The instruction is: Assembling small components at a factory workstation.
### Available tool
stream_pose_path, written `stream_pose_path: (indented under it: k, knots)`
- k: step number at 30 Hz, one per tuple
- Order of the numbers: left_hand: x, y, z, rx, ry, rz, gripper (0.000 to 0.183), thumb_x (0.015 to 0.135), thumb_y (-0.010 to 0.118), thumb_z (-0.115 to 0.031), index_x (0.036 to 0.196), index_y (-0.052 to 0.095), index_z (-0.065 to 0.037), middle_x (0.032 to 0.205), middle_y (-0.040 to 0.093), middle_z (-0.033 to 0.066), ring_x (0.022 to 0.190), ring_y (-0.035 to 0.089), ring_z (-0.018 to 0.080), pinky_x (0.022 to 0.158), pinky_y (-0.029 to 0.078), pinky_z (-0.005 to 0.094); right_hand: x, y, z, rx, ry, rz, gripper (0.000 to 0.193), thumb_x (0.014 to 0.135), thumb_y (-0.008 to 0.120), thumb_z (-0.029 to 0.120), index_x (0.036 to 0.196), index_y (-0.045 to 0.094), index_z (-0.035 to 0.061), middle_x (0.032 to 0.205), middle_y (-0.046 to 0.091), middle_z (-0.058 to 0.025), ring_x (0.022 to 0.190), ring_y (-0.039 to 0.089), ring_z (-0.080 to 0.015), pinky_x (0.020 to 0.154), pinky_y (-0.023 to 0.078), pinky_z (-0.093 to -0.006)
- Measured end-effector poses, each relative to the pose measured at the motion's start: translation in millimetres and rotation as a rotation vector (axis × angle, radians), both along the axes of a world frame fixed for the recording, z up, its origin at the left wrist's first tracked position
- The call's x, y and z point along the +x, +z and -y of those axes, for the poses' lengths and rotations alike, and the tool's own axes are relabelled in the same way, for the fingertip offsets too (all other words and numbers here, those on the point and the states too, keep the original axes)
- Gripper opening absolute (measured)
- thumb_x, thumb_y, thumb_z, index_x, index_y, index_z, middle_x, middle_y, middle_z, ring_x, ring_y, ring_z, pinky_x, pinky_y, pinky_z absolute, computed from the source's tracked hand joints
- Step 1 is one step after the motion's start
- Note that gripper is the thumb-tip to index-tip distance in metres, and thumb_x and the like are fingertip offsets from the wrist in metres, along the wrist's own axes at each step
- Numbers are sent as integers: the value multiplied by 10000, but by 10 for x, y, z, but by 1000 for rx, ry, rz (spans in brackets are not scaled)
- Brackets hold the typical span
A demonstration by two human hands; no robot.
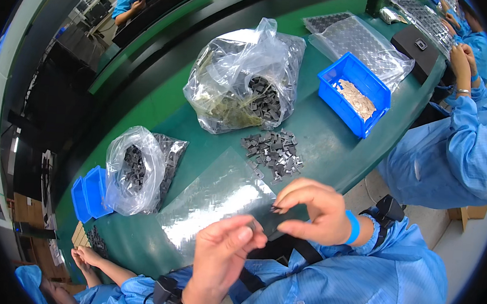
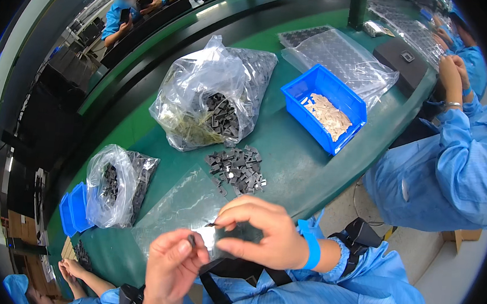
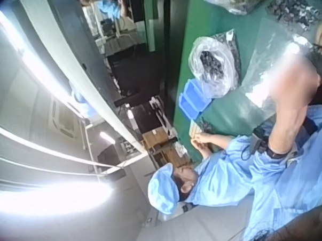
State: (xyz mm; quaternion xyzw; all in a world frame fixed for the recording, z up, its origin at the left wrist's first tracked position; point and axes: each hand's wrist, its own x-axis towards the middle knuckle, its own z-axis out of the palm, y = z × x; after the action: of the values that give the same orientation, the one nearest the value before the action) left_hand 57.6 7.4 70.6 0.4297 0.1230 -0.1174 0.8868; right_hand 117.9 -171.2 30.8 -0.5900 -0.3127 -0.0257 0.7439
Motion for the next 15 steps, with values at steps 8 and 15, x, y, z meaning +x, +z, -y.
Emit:
stream_pose_path:
  k: [8,15]
  knots:
    - [-331,-205,116,-117,89,35,255,867,522,-29,1115,549,24,1021,595,136,892,600,222,809,495,320,-157,44,-191,-11,93,71,337,710,710,4,1003,543,-12,909,628,-149,814,605,-244,694,475,-329]
    - [-353,-221,164,-274,211,38,285,852,542,-20,1137,530,-1,1045,593,122,907,581,185,796,474,302,-237,-70,-235,-178,-59,489,279,730,680,29,986,569,35,908,621,-92,796,596,-223,717,469,-348]
